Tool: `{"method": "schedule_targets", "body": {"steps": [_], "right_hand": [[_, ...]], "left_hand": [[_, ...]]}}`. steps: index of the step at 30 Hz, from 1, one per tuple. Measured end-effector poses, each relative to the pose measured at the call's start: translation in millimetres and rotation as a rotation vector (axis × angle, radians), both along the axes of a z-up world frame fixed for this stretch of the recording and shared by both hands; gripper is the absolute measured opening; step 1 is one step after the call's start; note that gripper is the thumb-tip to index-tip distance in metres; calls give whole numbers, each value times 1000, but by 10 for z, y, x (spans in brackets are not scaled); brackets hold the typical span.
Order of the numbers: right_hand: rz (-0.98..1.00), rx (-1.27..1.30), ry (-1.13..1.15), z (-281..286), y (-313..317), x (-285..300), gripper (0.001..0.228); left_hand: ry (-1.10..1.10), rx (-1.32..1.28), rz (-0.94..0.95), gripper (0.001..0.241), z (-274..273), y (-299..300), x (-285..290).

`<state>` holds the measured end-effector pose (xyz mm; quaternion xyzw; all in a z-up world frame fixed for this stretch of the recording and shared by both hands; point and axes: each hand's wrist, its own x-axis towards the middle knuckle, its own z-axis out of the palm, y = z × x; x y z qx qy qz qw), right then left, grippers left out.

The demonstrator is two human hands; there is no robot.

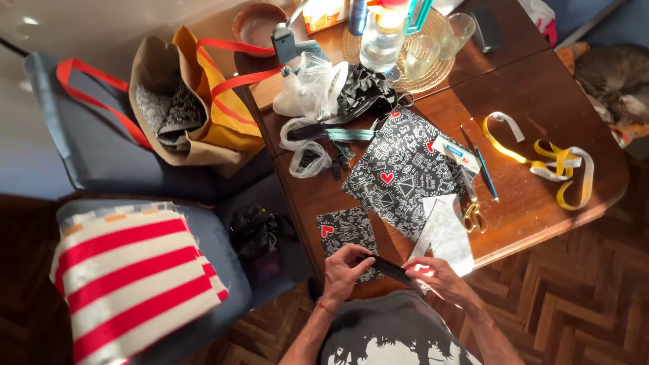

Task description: Mark and cut patterned fabric with scissors and apply a white label to the cut piece

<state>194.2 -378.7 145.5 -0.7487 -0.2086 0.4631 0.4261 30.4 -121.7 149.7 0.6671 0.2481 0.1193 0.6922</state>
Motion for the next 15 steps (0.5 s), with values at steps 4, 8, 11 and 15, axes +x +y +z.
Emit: {"method": "schedule_targets", "body": {"steps": [4,8,11,15], "right_hand": [[-161,-28,236,-24,-193,274,28],[-272,80,364,-325,-73,390,46],[-274,232,308,-467,192,367,40],[-457,246,321,-439,631,287,35]], "left_hand": [[107,-131,193,19,-343,-299,-3],[3,-303,380,20,-644,-430,-63],[-48,-348,469,15,-728,-378,-152],[83,-397,647,19,-1180,-148,-255]]}}
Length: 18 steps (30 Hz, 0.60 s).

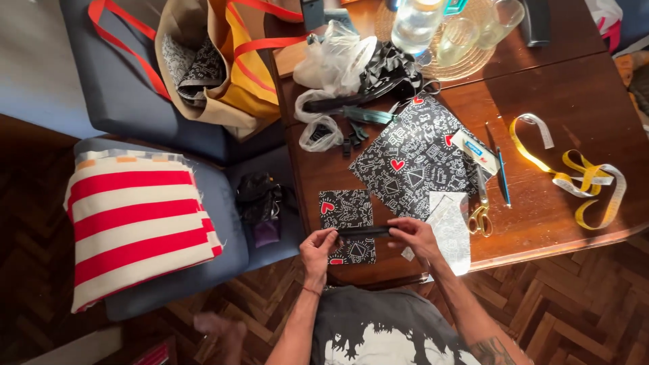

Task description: Mark and cut patterned fabric with scissors and apply a white label to the cut piece

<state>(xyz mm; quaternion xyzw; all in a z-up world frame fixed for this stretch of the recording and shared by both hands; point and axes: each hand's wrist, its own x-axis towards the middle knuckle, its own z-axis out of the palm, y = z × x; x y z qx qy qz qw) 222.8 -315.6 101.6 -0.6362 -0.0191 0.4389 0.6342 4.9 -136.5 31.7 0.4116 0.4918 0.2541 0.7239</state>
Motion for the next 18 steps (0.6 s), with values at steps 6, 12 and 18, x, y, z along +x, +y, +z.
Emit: {"method": "schedule_targets", "body": {"steps": [6,12,18], "right_hand": [[11,-38,-112,-136,369,-2,27],[-25,-105,-120,-439,699,53,23],[126,-289,-417,-577,1093,367,30]], "left_hand": [[113,52,-23,21,61,468,-94],[266,190,-139,20,7,893,-3],[385,436,-330,22,-197,1434,287]]}}
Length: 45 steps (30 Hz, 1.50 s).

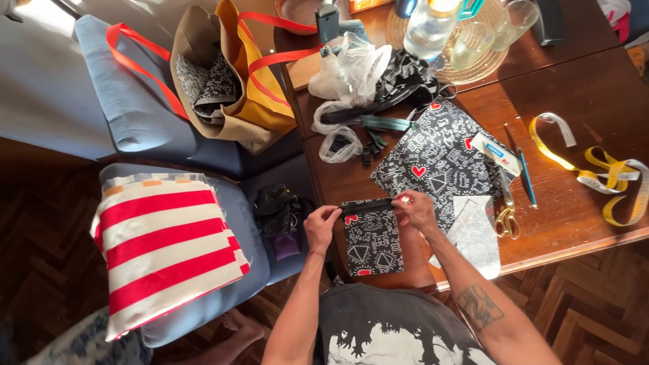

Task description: Mark and cut patterned fabric with scissors and apply a white label to the cut piece

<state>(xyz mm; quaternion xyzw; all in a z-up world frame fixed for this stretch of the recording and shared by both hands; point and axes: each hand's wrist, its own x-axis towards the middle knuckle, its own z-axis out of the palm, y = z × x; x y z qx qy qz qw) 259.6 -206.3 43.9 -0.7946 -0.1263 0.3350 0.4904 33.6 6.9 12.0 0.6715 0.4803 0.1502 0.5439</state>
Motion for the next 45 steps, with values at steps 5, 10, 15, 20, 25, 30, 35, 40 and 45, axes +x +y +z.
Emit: {"method": "schedule_targets", "body": {"steps": [5,10,15,20,25,30,35,40,45], "right_hand": [[78,-171,-268,-412,185,319,24],[80,-228,-136,-191,322,431,19],[85,-144,42,-247,303,532,24],[92,-84,130,-82,340,502,28],[145,-228,-105,-577,263,634,21],[139,-236,-54,-428,298,652,19],[130,-236,16,-485,256,705,22],[128,-226,-43,-461,288,658,23],[130,-228,-104,-477,286,636,23]], "left_hand": [[26,61,-99,20,-166,296,247],[-61,-104,-133,10,251,419,336],[-81,-176,-157,12,52,509,386],[-23,-226,-150,16,6,528,376],[52,-128,-135,13,18,511,407],[66,-163,-90,16,126,506,447],[89,-244,-42,18,21,549,449],[131,-212,-68,21,58,542,466],[156,-198,-68,22,54,530,480]]}}
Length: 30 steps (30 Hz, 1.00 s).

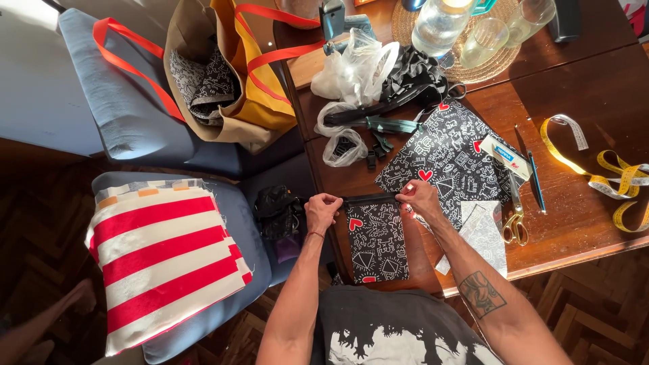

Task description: Mark and cut patterned fabric with scissors and apply a white label to the cut piece

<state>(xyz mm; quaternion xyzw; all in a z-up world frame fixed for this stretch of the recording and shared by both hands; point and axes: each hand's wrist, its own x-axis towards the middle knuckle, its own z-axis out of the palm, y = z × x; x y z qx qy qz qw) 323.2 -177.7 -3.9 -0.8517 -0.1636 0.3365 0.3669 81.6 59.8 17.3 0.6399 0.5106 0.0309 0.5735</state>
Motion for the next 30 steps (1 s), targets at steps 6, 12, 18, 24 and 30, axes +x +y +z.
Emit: {"method": "schedule_targets", "body": {"steps": [6,12,18,24,30], "right_hand": [[-25,12,-3,-158,-90,26,30],[-47,-36,0,-311,-121,82,31],[-65,-28,9,-335,-182,55,30],[-59,-6,-18,-356,-181,37,27],[-51,16,-20,-395,-195,60,27]], "left_hand": [[25,8,3,22,-105,38,-10],[80,37,-27,25,-215,55,-5],[131,71,-85,25,-182,72,14],[192,102,-124,22,-139,51,2],[200,118,-121,22,-223,41,0]]}}
